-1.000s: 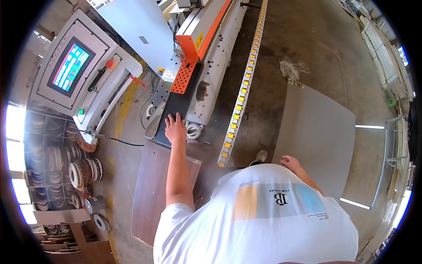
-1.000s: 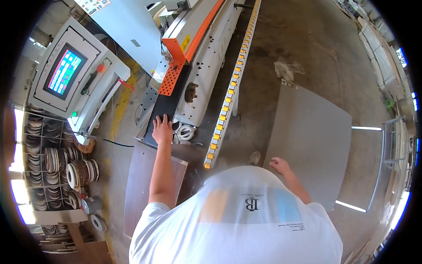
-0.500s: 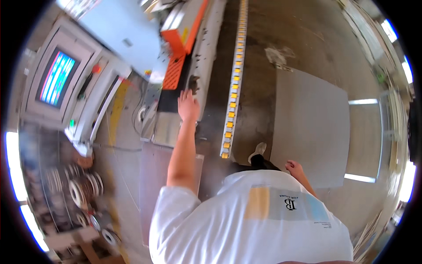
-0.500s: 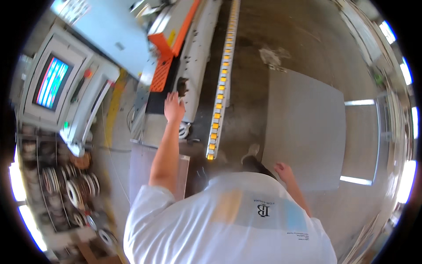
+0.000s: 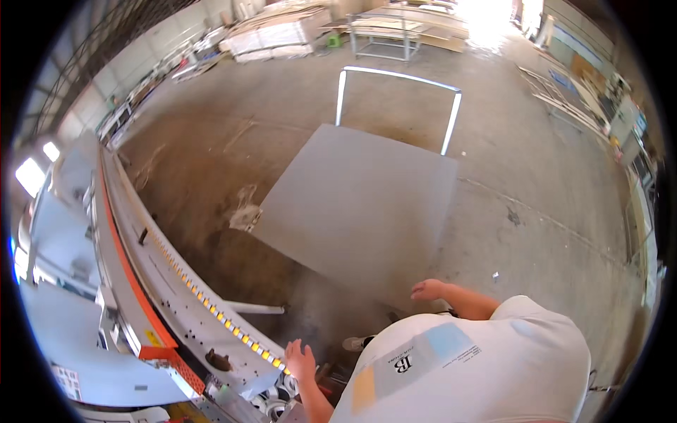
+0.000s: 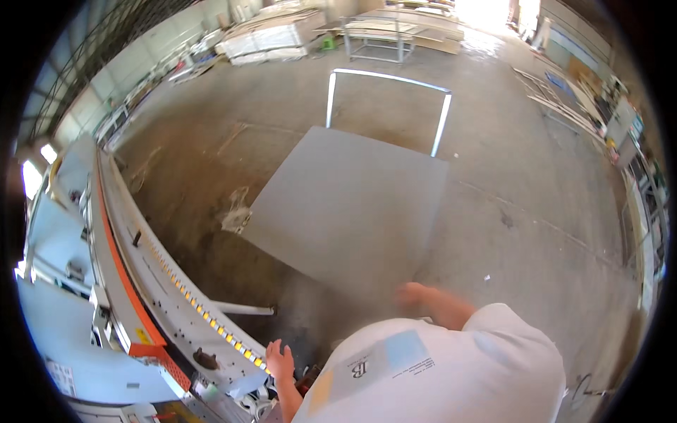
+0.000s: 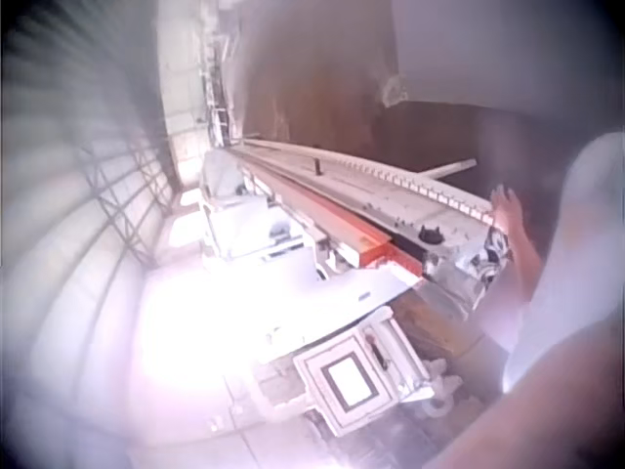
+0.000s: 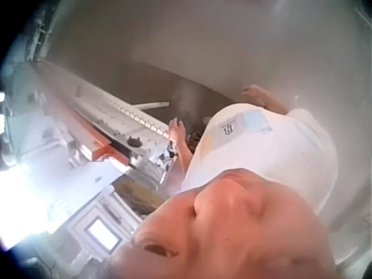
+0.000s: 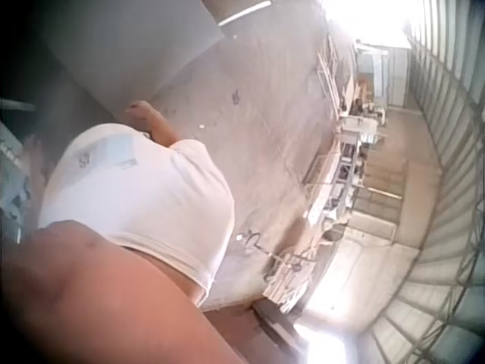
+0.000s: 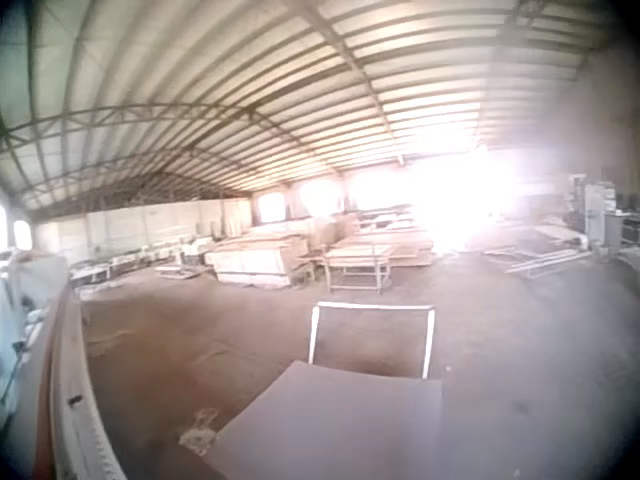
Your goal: The person feeds several dark and light wood panels into an edge-banding machine by hand, one at a time, and then stacks the processed panels onto a cart.
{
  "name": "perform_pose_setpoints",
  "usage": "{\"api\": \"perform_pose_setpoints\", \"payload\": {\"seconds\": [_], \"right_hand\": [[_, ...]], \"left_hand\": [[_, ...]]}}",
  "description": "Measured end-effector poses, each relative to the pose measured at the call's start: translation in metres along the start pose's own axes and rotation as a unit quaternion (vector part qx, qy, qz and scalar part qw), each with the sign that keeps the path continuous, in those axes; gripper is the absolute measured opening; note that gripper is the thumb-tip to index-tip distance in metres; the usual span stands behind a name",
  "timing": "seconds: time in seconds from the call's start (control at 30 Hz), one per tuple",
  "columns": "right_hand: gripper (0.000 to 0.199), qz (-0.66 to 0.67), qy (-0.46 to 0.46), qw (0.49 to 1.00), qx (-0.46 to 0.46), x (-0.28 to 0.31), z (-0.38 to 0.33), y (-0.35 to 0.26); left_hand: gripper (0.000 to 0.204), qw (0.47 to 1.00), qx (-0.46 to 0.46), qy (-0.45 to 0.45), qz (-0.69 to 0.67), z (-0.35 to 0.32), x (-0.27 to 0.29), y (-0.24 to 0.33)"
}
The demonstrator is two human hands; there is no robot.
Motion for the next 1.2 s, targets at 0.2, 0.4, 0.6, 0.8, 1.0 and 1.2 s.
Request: {"api": "perform_pose_setpoints", "payload": {"seconds": [0.2, 0.4, 0.6, 0.8, 1.0, 1.2], "right_hand": [[0.037, 0.113, 0.067, 0.989, -0.075, -0.028, -0.098, 0.188], [0.039, 0.064, 0.047, 0.964, -0.255, -0.051, -0.249, 0.311], [0.044, 0.519, 0.1, 0.749, -0.4, -0.09, -0.379, 0.388], [0.057, 0.665, 0.065, 0.672, -0.319, -0.105, -0.358, 0.377], [0.043, 0.588, 0.126, 0.712, -0.363, -0.042, -0.358, 0.408], [0.03, 0.504, 0.18, 0.736, -0.415, 0.097, -0.357, 0.481]], "left_hand": [[0.038, 0.97, -0.084, -0.223, -0.049, 0.01, -0.051, 0.157], [0.046, 0.922, -0.117, -0.352, -0.106, -0.057, -0.106, 0.342], [0.051, 0.797, -0.296, -0.507, -0.142, -0.103, -0.191, 0.487], [0.054, 0.786, -0.267, -0.557, 0.013, -0.045, -0.287, 0.48], [0.059, 0.794, -0.263, -0.543, 0.076, 0.014, -0.355, 0.543], [0.056, 0.753, -0.257, -0.604, 0.055, 0.102, -0.465, 0.659]]}}
Point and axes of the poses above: each hand's wrist, its own z-axis towards the middle knuckle, its own x-axis out of the back of the hand, y = z × x, the point moved 9 cm from there along z, towards the middle knuckle, and after that the axes turned 4 degrees about z, right-handed, at the moved point
